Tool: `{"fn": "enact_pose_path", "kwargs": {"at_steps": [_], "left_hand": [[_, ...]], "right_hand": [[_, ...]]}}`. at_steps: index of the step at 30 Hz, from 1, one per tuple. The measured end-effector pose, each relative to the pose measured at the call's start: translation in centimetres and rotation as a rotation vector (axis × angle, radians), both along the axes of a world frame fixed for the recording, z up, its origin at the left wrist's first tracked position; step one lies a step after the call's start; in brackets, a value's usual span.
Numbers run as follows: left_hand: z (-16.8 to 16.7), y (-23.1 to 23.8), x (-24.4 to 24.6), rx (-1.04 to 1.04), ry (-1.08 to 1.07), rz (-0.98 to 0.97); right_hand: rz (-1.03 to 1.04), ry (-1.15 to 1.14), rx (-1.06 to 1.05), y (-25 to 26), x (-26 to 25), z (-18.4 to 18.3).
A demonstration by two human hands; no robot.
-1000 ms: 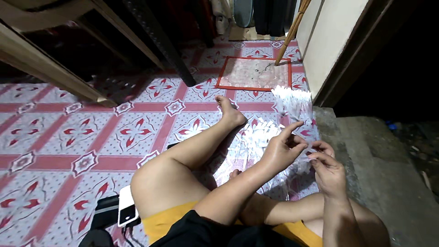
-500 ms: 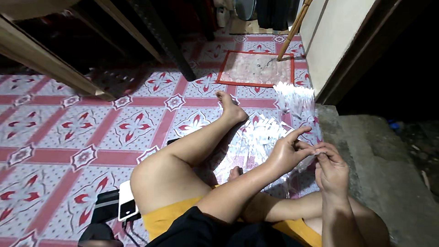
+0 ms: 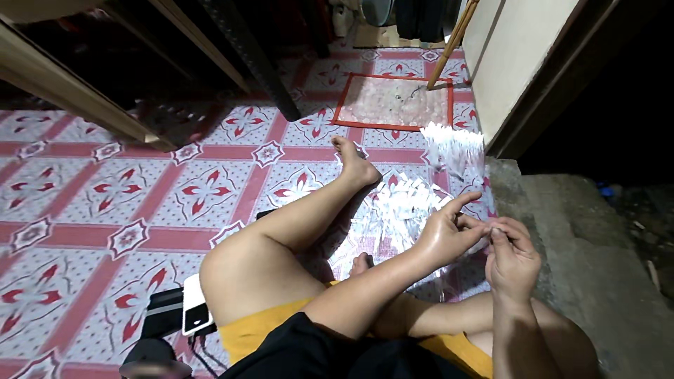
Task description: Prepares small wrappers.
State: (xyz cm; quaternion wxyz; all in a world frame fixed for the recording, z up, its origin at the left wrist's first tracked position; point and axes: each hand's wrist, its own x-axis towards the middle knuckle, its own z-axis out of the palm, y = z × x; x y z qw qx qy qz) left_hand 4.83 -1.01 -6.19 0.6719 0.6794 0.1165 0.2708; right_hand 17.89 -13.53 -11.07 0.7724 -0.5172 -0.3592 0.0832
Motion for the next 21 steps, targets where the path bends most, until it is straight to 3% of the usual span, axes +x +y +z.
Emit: {"fn": "enact_pose_path", "kwargs": {"at_steps": [7,13,18,21], "left_hand": [[-0.6,-0.5,0.2,0.112,-0.043,0.012],[-1.8,0.2,0.2,0.275,0.0,0.05],[-2.6,0.3,-0.1,0.259,-0.04,0.072],[-1.2,0.7,-1.1,0.285,-0.012,0.072]], "right_hand": [[-0.026,0.007,-0.002,0.3,-0.6,0.4],[0.078,0.097,-0.082,0.2,-1.1,0.6],[0.018,-0.005,-0.145,-0.3,-0.4,0.1],[0.014,-0.072,-0.148,-1.0,0.9,-1.8]]}}
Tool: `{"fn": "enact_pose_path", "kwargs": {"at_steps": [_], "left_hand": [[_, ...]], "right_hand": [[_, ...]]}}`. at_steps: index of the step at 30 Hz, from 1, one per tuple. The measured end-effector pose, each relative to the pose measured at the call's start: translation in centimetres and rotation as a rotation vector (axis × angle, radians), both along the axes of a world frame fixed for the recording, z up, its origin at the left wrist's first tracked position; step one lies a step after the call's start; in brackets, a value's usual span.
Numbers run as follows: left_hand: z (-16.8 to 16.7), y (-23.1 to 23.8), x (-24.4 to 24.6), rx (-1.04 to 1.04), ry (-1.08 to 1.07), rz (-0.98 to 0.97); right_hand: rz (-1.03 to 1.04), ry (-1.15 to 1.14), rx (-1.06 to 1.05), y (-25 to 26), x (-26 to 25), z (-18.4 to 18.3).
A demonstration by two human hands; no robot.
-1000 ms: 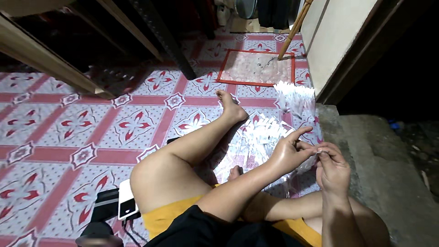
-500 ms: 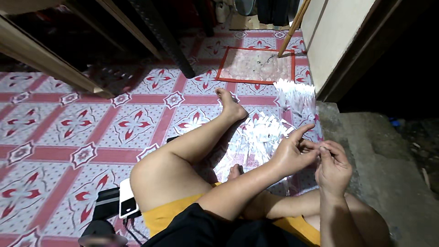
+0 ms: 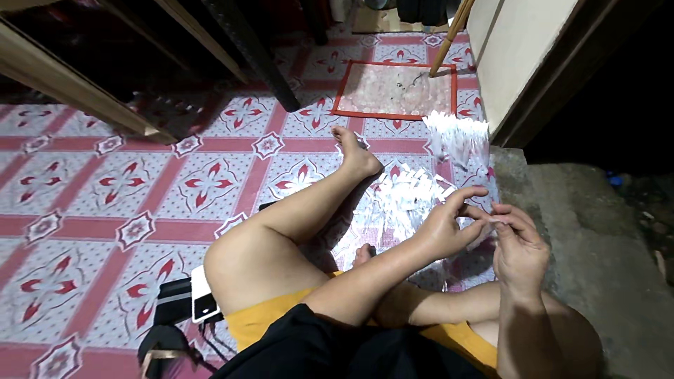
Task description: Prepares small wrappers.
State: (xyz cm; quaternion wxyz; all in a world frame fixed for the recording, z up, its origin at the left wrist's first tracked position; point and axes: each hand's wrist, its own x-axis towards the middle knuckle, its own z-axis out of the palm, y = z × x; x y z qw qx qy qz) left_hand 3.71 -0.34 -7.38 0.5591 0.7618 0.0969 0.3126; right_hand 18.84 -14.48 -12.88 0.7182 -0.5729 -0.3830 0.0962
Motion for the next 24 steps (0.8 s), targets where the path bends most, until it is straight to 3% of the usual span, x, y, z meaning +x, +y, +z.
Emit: {"fn": "enact_pose_path", "kwargs": {"at_steps": [2,4,7,10,16,20,21,22,23,24], "left_hand": [[2.0,0.6,-1.2,0.02,0.063,-0.004],[2.2,2.0,-2.2,0.109,0.262,-0.004],[-4.8,4.9,-1.8,0.503,0.614,-0.034],[-13.2,5.4,-0.5,0.703,0.673,-0.115],[-17.3,2.8,2.6,0.861,0.723,-0.421],[-15.6,2.8,2.7,0.939,0.743,-0.517],[-12.0,2.5,1.9,0.922,0.797,-0.52],[-5.4,1.4,2.1,0.849,1.17,-0.571],[-2.6,1.7,1.5,0.812,1.182,-0.542],[-3.6,3.2,0.1,0.84,0.888,-0.418]], "right_hand": [[0.028,-0.006,0.043,-0.7,1.5,-1.4],[0.066,0.03,0.078,-1.5,2.5,-2.0],[0.089,0.138,0.123,-2.3,3.7,-2.2],[0.066,0.191,0.144,-2.7,4.7,-3.0],[0.008,0.221,0.13,-3.2,5.4,-3.3],[-0.009,0.245,0.11,-3.9,6.0,-3.4],[-0.012,0.245,0.106,-4.0,6.0,-3.3],[-0.015,0.241,0.102,-4.1,6.0,-3.1],[-0.014,0.241,0.102,-4.2,5.9,-2.9],[-0.002,0.244,0.1,-4.2,5.7,-2.6]]}}
